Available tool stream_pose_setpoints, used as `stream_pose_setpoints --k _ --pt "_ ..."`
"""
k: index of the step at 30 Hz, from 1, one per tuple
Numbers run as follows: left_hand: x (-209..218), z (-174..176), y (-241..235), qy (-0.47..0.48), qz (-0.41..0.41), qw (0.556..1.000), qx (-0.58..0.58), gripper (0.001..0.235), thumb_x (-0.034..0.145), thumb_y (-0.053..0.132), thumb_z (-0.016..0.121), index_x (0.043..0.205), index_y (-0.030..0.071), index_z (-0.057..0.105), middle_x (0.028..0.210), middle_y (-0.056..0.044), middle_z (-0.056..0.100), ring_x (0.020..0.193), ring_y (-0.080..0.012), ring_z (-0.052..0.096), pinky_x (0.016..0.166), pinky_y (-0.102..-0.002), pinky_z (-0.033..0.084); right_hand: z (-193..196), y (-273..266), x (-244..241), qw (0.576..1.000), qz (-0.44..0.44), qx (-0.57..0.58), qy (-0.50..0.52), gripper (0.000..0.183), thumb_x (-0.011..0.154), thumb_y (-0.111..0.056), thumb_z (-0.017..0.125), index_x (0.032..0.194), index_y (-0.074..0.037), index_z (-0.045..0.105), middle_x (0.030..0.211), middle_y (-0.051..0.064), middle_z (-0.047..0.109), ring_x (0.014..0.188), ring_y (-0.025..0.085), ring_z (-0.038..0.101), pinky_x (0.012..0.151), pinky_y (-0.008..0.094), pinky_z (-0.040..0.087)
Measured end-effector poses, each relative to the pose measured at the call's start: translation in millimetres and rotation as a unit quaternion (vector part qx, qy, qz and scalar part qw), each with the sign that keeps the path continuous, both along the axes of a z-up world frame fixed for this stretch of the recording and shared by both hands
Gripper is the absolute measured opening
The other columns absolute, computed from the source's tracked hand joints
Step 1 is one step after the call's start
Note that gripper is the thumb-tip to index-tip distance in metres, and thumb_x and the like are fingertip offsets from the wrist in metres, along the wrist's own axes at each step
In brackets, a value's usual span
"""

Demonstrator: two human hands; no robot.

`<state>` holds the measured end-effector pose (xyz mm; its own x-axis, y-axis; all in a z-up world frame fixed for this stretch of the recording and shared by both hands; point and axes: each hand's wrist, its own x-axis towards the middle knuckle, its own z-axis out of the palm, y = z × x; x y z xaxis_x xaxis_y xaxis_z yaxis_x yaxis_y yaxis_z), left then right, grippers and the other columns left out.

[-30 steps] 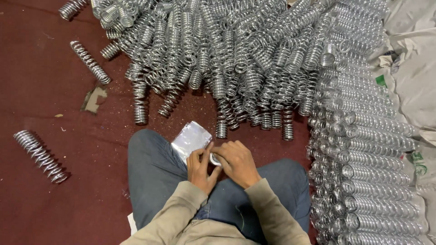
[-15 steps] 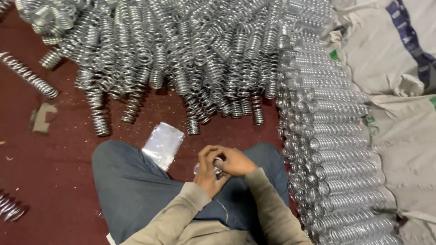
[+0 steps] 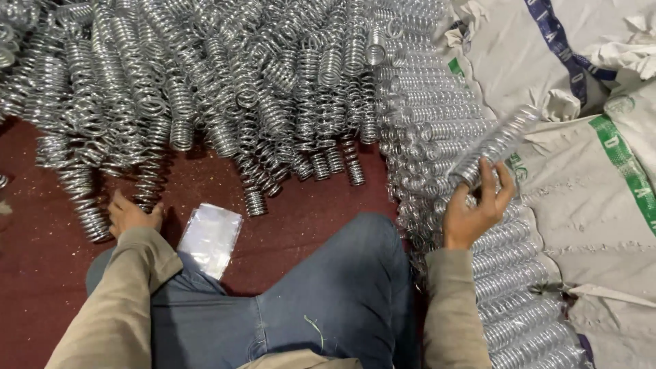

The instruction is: The person puts metal springs into clear plastic bags one at a time while sitting on the floor.

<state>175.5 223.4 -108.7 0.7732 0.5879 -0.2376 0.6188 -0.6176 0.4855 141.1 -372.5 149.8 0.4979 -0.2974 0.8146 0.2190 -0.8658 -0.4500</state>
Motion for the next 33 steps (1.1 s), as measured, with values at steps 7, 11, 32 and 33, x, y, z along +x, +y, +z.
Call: stream_pose_setpoints --k 7,11,32,33 --pt "-4.2 2.4 -40.6 0.093 -0.131 0.982 0.095 0.095 0.094 0.044 0.066 0.163 0.005 0.015 0.153 -0.028 0.041 0.133 -0.046 0.051 0.103 -0.059 0.043 -62.6 -38.9 53.6 0.93 -0.166 0.026 0.328 0.044 0.093 -0.01 0.071 0.135 -0.02 0.065 0.145 0.021 0.036 0.089 0.03 0.064 0.081 0.039 0.062" --pt "-21.8 -35.8 -70.2 0.077 -0.091 0.988 -0.099 0.098 0.092 0.059 0.058 0.165 0.014 0.011 0.151 -0.027 0.047 0.129 -0.048 0.058 0.109 -0.059 0.044 -96.9 -50.2 55.5 0.953 -0.215 -0.131 0.166 0.052 0.074 -0.016 0.079 0.125 -0.017 0.073 0.126 0.01 0.052 0.098 0.043 0.064 0.085 0.058 0.053" --pt "-31.6 4.1 -74.9 0.212 -0.225 0.944 0.113 0.076 0.096 0.06 0.057 0.152 0.011 0.047 0.153 -0.011 0.055 0.146 -0.0288 0.046 0.121 -0.054 0.031 -104.0 258.2 -45.5 0.814 0.39 0.266 0.338 0.049 0.065 -0.007 0.082 0.113 -0.015 0.074 0.109 0.007 0.078 0.108 0.027 0.072 0.095 0.041 0.056" --pt "-32.4 -13.6 -75.6 0.177 -0.245 0.942 0.147 0.073 0.093 0.056 0.063 0.149 0.01 0.052 0.146 -0.011 0.063 0.141 -0.0292 0.052 0.119 -0.054 0.033 -108.6 256.1 -49.8 0.827 0.374 0.242 0.343 0.049 0.064 -0.009 0.083 0.111 -0.017 0.074 0.108 0.007 0.078 0.108 0.03 0.073 0.093 0.043 0.057"
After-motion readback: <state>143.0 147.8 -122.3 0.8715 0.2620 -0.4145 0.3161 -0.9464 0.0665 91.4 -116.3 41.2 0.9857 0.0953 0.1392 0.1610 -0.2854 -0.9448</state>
